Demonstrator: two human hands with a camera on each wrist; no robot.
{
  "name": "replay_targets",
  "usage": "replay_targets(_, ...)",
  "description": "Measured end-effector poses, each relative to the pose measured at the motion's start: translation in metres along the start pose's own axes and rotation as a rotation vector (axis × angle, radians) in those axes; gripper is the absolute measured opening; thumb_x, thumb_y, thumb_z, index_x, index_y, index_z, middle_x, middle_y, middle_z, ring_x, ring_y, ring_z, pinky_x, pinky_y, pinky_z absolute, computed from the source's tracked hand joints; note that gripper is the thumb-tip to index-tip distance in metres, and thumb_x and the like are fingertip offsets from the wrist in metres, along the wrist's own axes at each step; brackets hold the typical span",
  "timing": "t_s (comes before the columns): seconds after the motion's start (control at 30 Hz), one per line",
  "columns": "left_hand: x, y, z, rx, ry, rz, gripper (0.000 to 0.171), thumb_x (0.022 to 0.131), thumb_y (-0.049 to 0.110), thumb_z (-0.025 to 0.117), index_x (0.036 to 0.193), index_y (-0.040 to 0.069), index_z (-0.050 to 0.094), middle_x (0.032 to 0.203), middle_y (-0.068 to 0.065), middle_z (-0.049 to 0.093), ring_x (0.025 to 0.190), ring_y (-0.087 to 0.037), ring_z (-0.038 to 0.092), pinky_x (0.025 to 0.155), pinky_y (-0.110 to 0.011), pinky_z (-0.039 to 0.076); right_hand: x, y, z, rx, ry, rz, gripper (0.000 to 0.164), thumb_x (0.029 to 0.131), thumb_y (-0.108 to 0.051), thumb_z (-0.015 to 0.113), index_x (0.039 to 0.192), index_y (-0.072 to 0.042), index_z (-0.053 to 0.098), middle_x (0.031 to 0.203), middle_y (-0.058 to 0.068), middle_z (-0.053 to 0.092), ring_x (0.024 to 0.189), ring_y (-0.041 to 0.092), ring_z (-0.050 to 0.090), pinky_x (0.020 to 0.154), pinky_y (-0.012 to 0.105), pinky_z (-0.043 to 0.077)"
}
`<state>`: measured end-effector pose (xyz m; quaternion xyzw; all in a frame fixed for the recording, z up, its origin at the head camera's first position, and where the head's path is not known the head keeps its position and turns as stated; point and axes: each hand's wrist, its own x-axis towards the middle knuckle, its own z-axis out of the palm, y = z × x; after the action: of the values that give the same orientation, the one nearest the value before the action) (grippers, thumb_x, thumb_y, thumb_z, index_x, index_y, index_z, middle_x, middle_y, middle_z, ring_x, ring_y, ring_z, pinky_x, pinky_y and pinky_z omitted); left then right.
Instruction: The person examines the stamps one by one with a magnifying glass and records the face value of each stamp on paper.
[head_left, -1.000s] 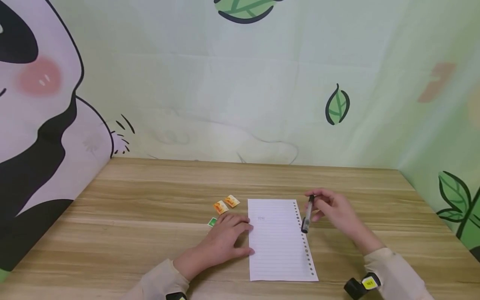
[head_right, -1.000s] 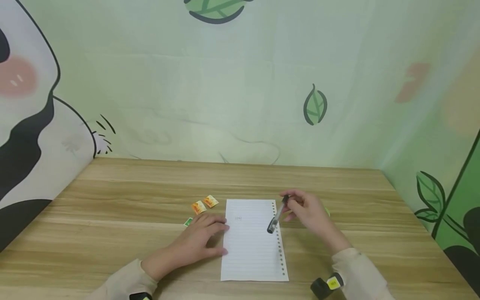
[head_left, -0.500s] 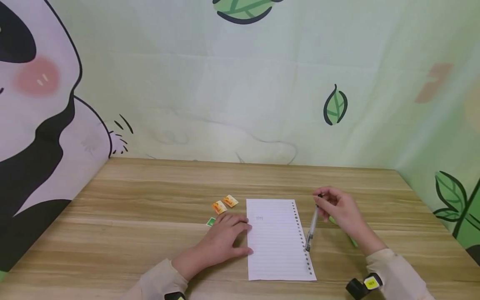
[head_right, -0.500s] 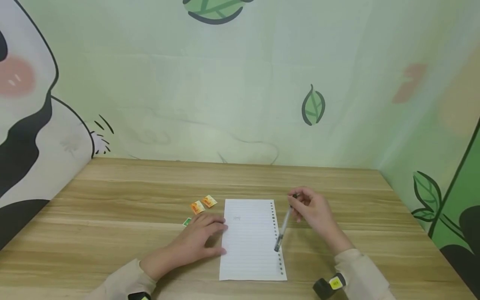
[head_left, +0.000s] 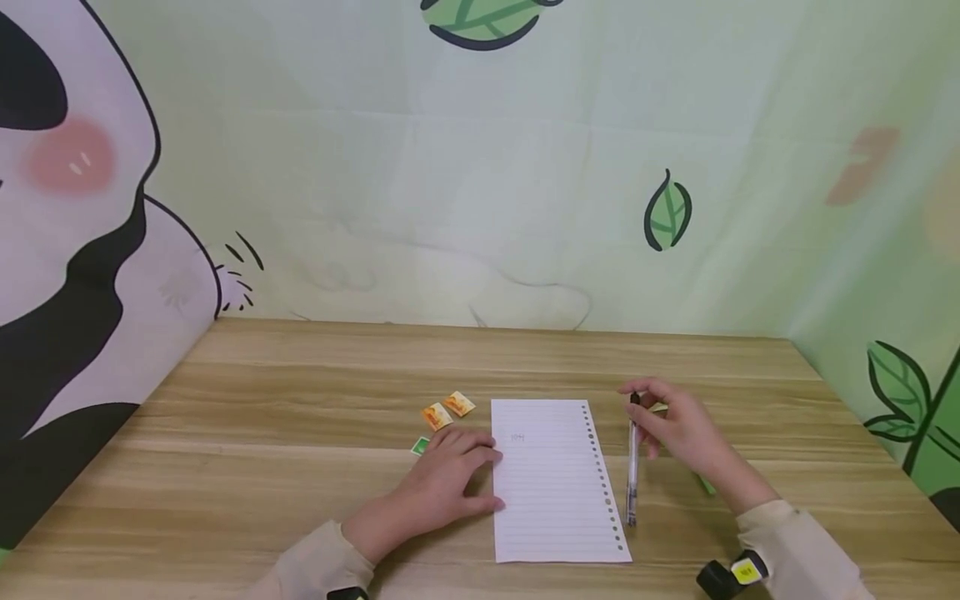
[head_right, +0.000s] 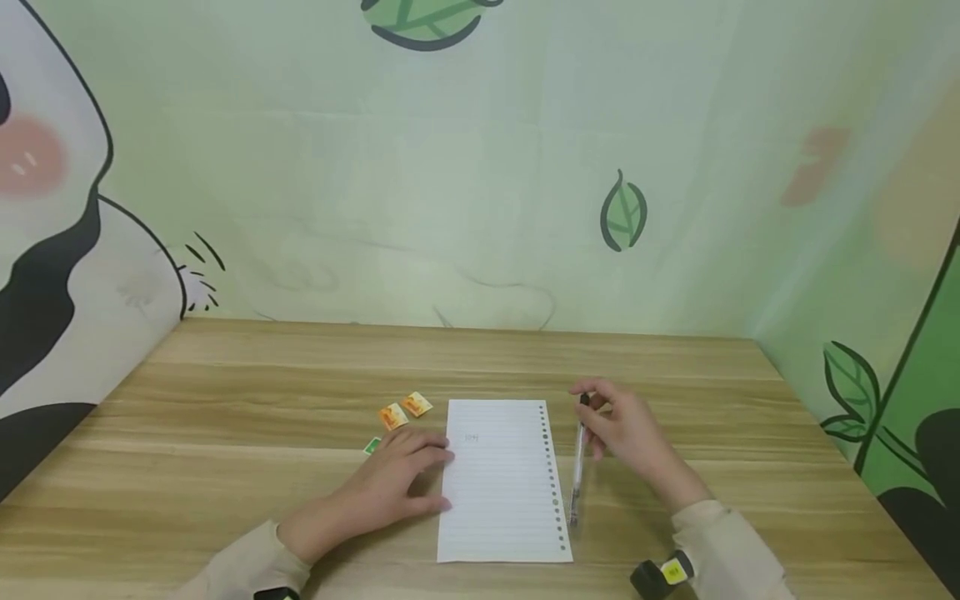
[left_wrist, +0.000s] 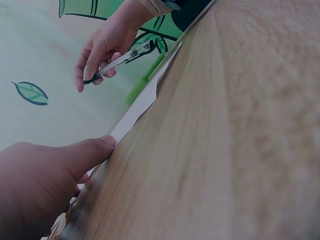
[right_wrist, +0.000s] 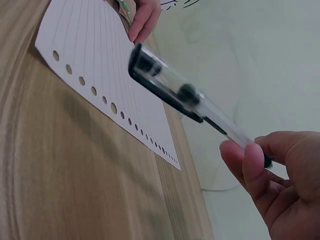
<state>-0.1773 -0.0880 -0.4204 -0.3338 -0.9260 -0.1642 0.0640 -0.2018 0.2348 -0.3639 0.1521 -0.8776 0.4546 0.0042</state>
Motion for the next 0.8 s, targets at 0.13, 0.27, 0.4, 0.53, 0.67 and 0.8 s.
replay_targets(0.13, -0.001, 0.001, -0.001, -0.003, 0.001, -0.001, 0.051, 0.081, 0.045, 0.072, 0.119, 0.012, 0.064, 0.129, -0.004, 0.058, 0.124, -0.024, 0.05, 0.113, -0.049, 0.031, 0.0, 0.001, -0.001, -0.032, -0.005, 0.0, 0.05, 0.093, -0.003, 0.058, 0.139, -0.003, 0.039, 0.084, 0.015, 0.055, 0.046, 0.01, 0.052, 0.043, 0.033, 0.051)
replay_targets(0.27, -0.001, 0.001, -0.001, -0.002, 0.008, 0.004, 0.05, 0.081, 0.045, 0.073, 0.118, 0.012, 0.065, 0.128, -0.005, 0.059, 0.123, -0.024, 0.051, 0.113, -0.049, 0.031, -0.001, 0.003, 0.002, -0.038, -0.002, 0.042, 0.053, 0.091, -0.005, 0.062, 0.136, 0.003, 0.037, 0.085, 0.015, 0.059, 0.046, 0.011, 0.052, 0.043, 0.032, 0.051)
replay_targets(0.4, -0.001, 0.0, -0.001, 0.001, 0.014, 0.011, 0.05, 0.081, 0.045, 0.073, 0.117, 0.012, 0.065, 0.128, -0.004, 0.059, 0.122, -0.023, 0.051, 0.112, -0.049, 0.032, -0.002, 0.007, 0.008, -0.087, 0.001, 0.083, 0.043, 0.09, -0.006, 0.064, 0.127, 0.009, 0.047, 0.083, 0.012, 0.061, 0.047, 0.011, 0.053, 0.043, 0.03, 0.051)
replay_targets(0.53, -0.001, -0.001, 0.0, -0.003, 0.014, 0.014, 0.05, 0.081, 0.045, 0.073, 0.117, 0.012, 0.065, 0.128, -0.004, 0.058, 0.122, -0.023, 0.051, 0.112, -0.049, 0.032, -0.003, 0.011, 0.013, -0.143, 0.003, 0.11, 0.038, 0.089, -0.007, 0.065, 0.122, 0.008, 0.053, 0.079, 0.01, 0.061, 0.047, 0.011, 0.053, 0.042, 0.027, 0.049)
replay_targets(0.67, -0.001, -0.001, 0.0, -0.008, 0.009, 0.013, 0.05, 0.081, 0.045, 0.072, 0.118, 0.012, 0.065, 0.128, -0.004, 0.058, 0.123, -0.023, 0.05, 0.113, -0.049, 0.031, -0.004, 0.013, 0.018, -0.168, 0.014, 0.137, 0.035, 0.089, -0.009, 0.065, 0.12, 0.006, 0.054, 0.078, 0.008, 0.062, 0.046, 0.012, 0.053, 0.041, 0.024, 0.046)
replay_targets(0.8, 0.0, 0.0, 0.0, -0.004, 0.009, 0.015, 0.05, 0.081, 0.045, 0.072, 0.118, 0.012, 0.064, 0.129, -0.004, 0.058, 0.124, -0.024, 0.05, 0.113, -0.049, 0.031, -0.004, 0.017, 0.022, -0.213, 0.02, 0.157, 0.034, 0.088, -0.01, 0.066, 0.117, 0.006, 0.056, 0.072, 0.005, 0.061, 0.045, 0.011, 0.053, 0.04, 0.022, 0.044)
